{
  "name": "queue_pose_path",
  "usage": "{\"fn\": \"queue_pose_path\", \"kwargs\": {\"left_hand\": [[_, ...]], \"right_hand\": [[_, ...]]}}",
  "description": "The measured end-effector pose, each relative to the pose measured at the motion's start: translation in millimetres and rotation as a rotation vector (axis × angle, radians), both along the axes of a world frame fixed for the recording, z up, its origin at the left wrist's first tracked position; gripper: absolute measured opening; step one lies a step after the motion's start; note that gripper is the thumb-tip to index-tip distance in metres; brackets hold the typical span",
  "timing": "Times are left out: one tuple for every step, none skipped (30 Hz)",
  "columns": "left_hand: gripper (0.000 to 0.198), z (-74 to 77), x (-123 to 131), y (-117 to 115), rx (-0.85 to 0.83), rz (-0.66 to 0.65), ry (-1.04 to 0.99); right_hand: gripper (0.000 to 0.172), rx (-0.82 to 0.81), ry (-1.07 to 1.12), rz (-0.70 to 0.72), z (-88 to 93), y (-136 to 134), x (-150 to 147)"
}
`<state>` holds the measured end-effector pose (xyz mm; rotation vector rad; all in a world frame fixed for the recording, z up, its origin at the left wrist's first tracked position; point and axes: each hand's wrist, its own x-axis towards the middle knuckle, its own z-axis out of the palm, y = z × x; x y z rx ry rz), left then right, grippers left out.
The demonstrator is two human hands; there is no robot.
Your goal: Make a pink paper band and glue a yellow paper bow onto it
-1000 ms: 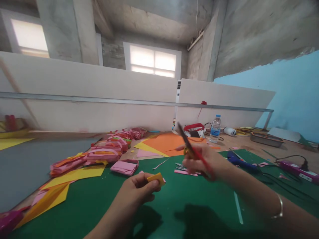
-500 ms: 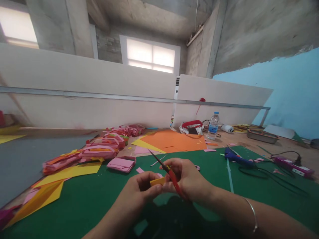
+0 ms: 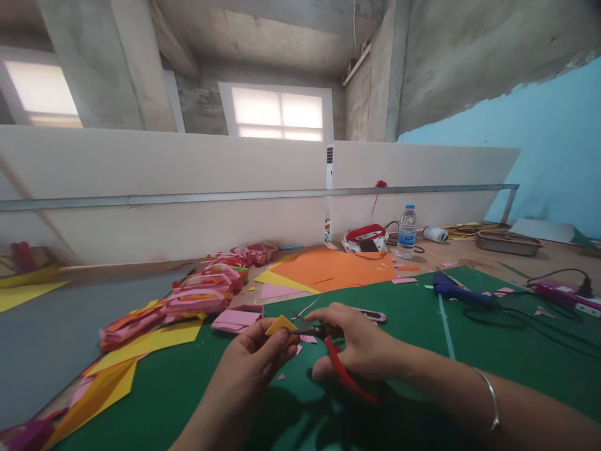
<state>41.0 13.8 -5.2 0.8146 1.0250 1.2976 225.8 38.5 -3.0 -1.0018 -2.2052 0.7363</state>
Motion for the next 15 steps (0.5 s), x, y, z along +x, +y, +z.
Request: {"fn": "queue_pose_path", "kwargs": {"left_hand": [[0.024, -0.6, 0.0, 0.3, 0.008, -0.014, -0.005], [0.025, -1.4, -0.1, 0.6, 0.011, -0.029, -0.006], [0.025, -2.1, -0.5, 0.9, 0.013, -0.046, -0.005], [0.025, -2.8, -0.8, 1.3, 0.014, -0.061, 0.000], [0.025, -3.4, -1.2, 1.5, 0.018, -0.076, 0.009], [0.025, -3.6, -1.4, 1.6, 0.025, -0.088, 0.020], [0.025, -3.7, -1.3, 1.5, 0.034, -0.093, 0.036], [0.025, -3.5, -1.0, 1.3, 0.045, -0.093, 0.059], [0.025, -3.2, -0.4, 0.9, 0.055, -0.091, 0.085], [0.025, -2.7, 0.3, 0.4, 0.062, -0.093, 0.108], [0.024, -2.3, 1.1, -0.2, 0.065, -0.095, 0.124], [0.024, -1.9, 1.7, -0.9, 0.065, -0.099, 0.131], [0.024, -1.8, 2.0, -1.5, 0.064, -0.101, 0.128], [0.025, -1.9, 2.1, -2.0, 0.065, -0.104, 0.120], [0.026, -2.2, 1.9, -2.5, 0.066, -0.105, 0.115]], "right_hand": [[0.066, 0.022, -0.025, -0.001, -0.3, -1.2, -0.4], [0.067, 0.044, -0.049, -0.008, -0.4, -2.5, -1.1], [0.066, 0.066, -0.071, -0.022, -0.4, -3.7, -1.8], [0.065, 0.084, -0.089, -0.038, -0.2, -4.8, -2.4], [0.064, 0.094, -0.098, -0.052, 0.2, -5.8, -2.9], [0.063, 0.096, -0.100, -0.063, 0.6, -6.7, -3.3], [0.062, 0.093, -0.102, -0.071, 0.9, -7.3, -3.5], [0.061, 0.087, -0.104, -0.075, 1.1, -7.9, -3.5], [0.060, 0.083, -0.107, -0.081, 1.2, -8.3, -3.5], [0.060, 0.082, -0.113, -0.086, 1.1, -8.8, -3.4], [0.059, 0.083, -0.119, -0.091, 1.0, -9.2, -3.4], [0.059, 0.084, -0.124, -0.097, 0.7, -9.6, -3.4], [0.058, 0.086, -0.127, -0.100, 0.5, -10.0, -3.5], [0.057, 0.088, -0.129, -0.103, 0.2, -10.4, -3.5], [0.056, 0.090, -0.130, -0.103, 0.0, -10.7, -3.6]]}}
